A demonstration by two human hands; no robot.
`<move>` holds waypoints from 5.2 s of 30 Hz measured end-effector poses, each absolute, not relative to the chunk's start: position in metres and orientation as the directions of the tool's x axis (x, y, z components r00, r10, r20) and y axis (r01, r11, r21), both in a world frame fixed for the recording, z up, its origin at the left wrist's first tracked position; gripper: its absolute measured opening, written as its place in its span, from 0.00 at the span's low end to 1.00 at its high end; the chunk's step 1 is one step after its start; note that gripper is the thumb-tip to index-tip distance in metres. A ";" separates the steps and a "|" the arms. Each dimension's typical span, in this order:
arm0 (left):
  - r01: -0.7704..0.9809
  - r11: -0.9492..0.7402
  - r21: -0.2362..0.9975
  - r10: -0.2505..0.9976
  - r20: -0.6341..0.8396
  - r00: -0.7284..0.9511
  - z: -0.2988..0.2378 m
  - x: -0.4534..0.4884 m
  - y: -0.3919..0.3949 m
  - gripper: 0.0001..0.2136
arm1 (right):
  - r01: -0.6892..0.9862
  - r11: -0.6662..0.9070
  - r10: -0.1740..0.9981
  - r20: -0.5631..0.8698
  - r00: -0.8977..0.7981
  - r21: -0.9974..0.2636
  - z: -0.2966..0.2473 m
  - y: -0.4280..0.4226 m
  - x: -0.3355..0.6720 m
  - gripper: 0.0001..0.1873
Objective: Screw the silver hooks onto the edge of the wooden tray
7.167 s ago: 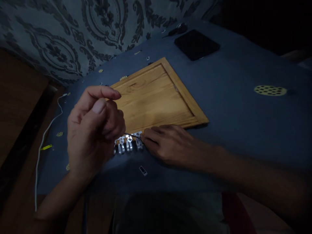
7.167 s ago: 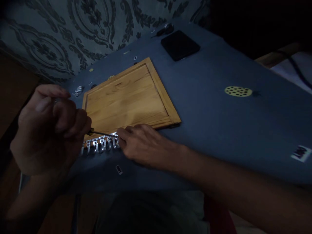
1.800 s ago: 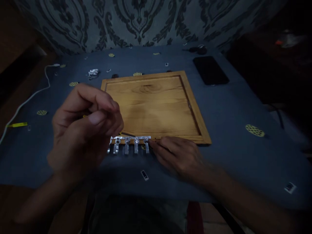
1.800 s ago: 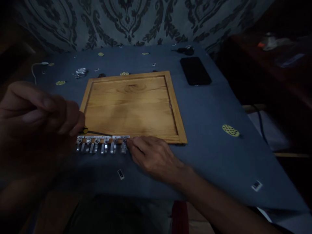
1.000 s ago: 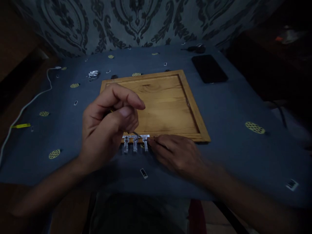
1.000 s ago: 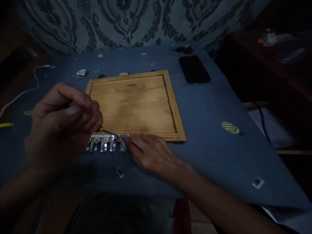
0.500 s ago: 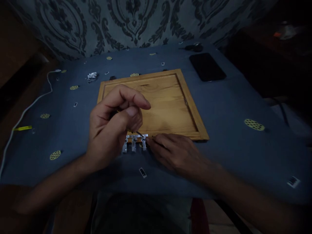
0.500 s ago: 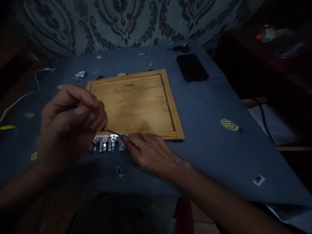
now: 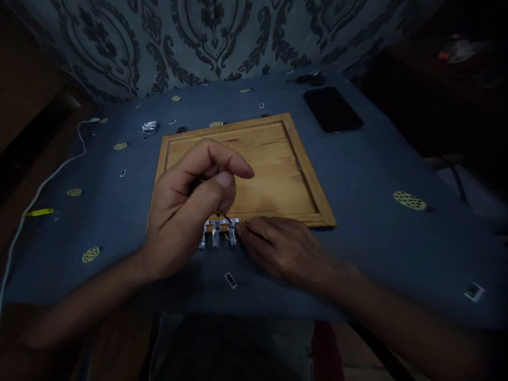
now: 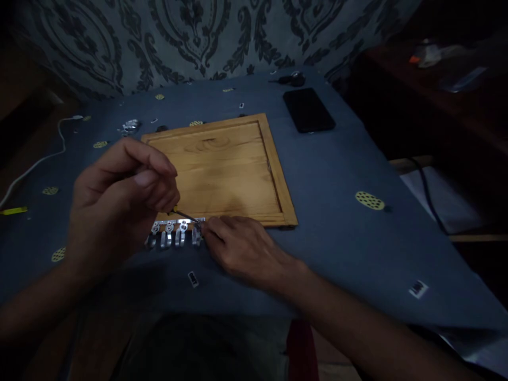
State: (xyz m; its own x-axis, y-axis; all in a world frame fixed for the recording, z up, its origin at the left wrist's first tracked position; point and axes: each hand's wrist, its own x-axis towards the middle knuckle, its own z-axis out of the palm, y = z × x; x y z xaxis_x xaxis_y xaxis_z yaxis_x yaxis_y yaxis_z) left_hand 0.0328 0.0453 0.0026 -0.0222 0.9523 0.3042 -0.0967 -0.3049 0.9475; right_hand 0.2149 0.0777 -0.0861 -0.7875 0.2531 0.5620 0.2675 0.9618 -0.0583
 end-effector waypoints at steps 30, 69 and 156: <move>-0.064 -0.272 0.960 0.958 0.276 0.076 0.000 0.046 0.067 0.04 | 0.275 0.960 0.252 0.573 -0.780 -0.048 -0.091 0.079 0.214 0.13; -0.130 -0.357 0.925 0.933 0.345 -0.105 0.004 0.052 0.055 0.09 | 0.276 0.960 0.260 0.540 -0.800 -0.053 -0.089 0.078 0.215 0.16; -0.126 -0.313 0.941 0.947 0.300 -0.111 0.013 0.055 0.057 0.20 | 0.279 0.960 0.238 0.603 -0.762 -0.027 -0.088 0.079 0.213 0.17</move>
